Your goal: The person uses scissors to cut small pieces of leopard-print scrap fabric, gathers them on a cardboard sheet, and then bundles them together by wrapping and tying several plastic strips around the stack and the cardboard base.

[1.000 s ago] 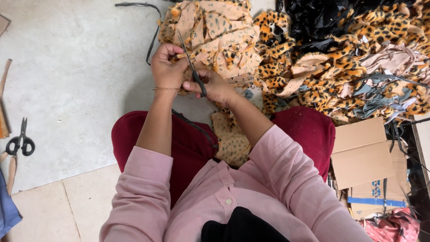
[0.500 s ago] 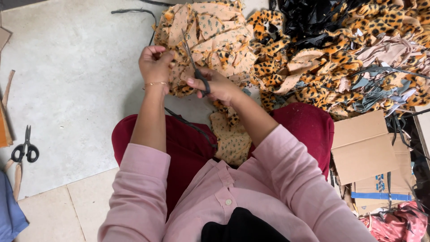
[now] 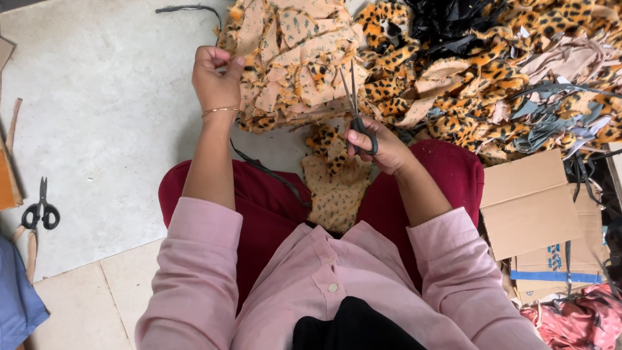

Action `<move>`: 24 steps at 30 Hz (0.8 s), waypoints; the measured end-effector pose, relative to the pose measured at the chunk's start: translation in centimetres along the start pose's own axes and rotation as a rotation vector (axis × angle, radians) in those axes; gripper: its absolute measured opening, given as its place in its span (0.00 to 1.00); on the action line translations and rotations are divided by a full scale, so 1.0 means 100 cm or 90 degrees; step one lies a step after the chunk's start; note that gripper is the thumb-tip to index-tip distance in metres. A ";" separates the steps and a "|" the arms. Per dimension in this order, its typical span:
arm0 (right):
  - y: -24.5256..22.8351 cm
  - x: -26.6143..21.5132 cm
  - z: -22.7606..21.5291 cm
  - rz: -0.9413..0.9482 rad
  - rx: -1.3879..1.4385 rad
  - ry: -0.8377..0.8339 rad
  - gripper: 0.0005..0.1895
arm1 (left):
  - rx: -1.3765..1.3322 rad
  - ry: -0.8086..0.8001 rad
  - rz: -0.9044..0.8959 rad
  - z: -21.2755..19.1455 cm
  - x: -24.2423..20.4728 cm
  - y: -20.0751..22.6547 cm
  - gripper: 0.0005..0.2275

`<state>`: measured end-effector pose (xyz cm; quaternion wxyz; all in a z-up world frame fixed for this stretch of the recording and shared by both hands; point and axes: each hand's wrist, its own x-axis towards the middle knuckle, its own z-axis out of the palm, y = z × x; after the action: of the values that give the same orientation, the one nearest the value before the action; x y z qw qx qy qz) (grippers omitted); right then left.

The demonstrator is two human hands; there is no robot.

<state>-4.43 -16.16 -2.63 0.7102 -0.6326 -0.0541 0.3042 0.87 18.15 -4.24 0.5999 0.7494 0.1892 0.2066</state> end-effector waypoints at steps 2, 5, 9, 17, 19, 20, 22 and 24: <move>0.009 0.002 -0.007 -0.008 0.003 0.016 0.17 | 0.095 0.003 0.047 0.006 0.001 -0.026 0.09; 0.009 0.003 -0.016 -0.032 -0.007 0.046 0.16 | 0.186 -0.007 0.087 0.014 -0.006 -0.043 0.06; 0.014 0.010 -0.045 -0.084 -0.097 0.143 0.19 | 0.185 -0.002 0.098 0.018 -0.013 -0.041 0.04; -0.004 -0.010 -0.057 0.078 -0.317 0.284 0.30 | 0.188 0.023 0.446 0.061 -0.099 -0.003 0.08; 0.010 -0.005 -0.054 0.087 -0.263 0.274 0.30 | 0.148 -0.082 0.458 0.082 -0.145 0.003 0.06; 0.014 -0.001 -0.050 0.063 -0.224 0.277 0.31 | 0.125 -0.236 0.362 0.090 -0.162 -0.002 0.13; 0.023 0.006 -0.039 0.038 -0.188 0.282 0.33 | 0.096 -0.387 0.264 0.106 -0.184 -0.007 0.23; 0.033 0.011 -0.024 -0.010 -0.070 0.291 0.37 | 0.083 -0.473 0.286 0.119 -0.195 -0.006 0.36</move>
<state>-3.61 -17.64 -6.53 0.6707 -0.7223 0.0870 0.1444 -9.17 -1.89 -8.78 0.5190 0.8315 -0.1948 0.0360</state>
